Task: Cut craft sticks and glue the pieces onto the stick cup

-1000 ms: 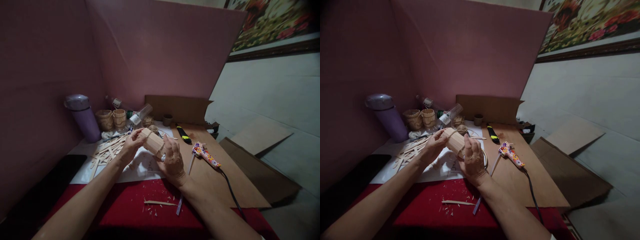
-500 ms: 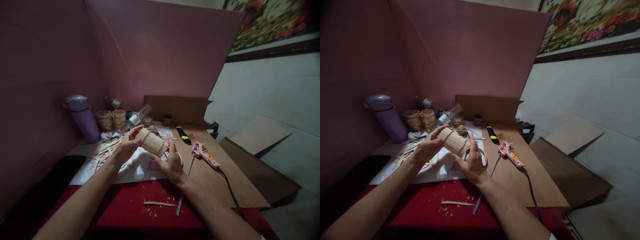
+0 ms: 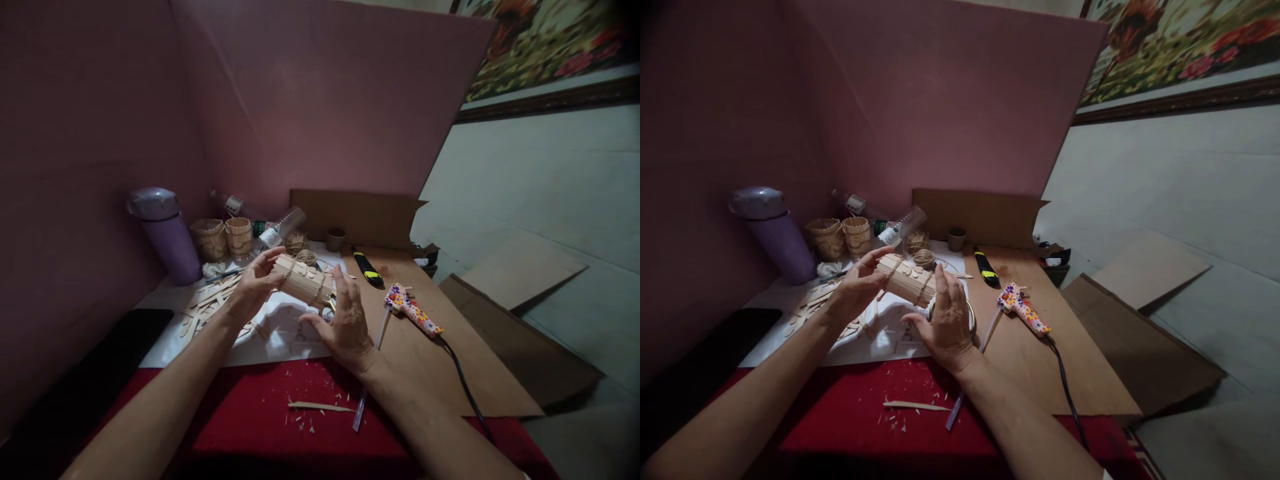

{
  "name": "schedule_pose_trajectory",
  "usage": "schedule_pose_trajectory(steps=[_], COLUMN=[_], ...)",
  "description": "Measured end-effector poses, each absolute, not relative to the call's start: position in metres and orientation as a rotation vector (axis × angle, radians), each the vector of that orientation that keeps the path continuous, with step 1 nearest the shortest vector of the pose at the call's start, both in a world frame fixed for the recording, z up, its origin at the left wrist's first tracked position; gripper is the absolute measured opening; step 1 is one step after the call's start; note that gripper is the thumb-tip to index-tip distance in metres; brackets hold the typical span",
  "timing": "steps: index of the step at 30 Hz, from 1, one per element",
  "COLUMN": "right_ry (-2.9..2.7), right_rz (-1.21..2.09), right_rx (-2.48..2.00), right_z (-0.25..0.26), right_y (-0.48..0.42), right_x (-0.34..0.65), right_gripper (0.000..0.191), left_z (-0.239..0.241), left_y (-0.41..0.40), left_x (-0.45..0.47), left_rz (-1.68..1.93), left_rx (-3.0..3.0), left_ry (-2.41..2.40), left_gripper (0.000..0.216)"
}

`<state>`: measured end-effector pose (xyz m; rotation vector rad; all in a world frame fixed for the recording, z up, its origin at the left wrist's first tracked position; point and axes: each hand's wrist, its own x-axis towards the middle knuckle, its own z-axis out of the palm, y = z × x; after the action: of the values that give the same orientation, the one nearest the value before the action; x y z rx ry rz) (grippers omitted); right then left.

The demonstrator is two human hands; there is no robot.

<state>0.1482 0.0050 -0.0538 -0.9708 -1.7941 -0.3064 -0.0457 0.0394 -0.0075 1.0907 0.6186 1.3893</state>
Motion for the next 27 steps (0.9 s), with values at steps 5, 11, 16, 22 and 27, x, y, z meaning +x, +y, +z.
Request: schedule_pose_trajectory(steps=[5,11,16,22,27], right_ry=[-1.682,-1.520,-1.483,-1.463,-1.472], right_rz=[-0.150,-0.139,-0.143,-0.148,-0.143], right_rx=[-1.045,-1.070,-1.058,-1.057,-1.034], right_z=[-0.056,-0.054,-0.056,-0.055,-0.053], right_y=[0.008,0.016,0.022,0.022,0.020], right_x=[0.151,0.156,0.160,0.160,0.159], right_gripper=[0.084,0.066,0.060,0.055,0.054], left_z=[-0.010,0.009,0.024,0.019,0.015], left_y=[0.057,0.073,0.080,0.088,0.098], left_x=[-0.057,-0.049,-0.026,-0.022,-0.045], left_rz=[1.501,1.455,1.318,1.250,1.355], left_rx=[1.317,1.609,1.762,1.635,1.742], left_ry=[0.790,0.901,0.927,1.006,1.162], left_gripper=[0.066,0.060,0.048,0.042,0.037])
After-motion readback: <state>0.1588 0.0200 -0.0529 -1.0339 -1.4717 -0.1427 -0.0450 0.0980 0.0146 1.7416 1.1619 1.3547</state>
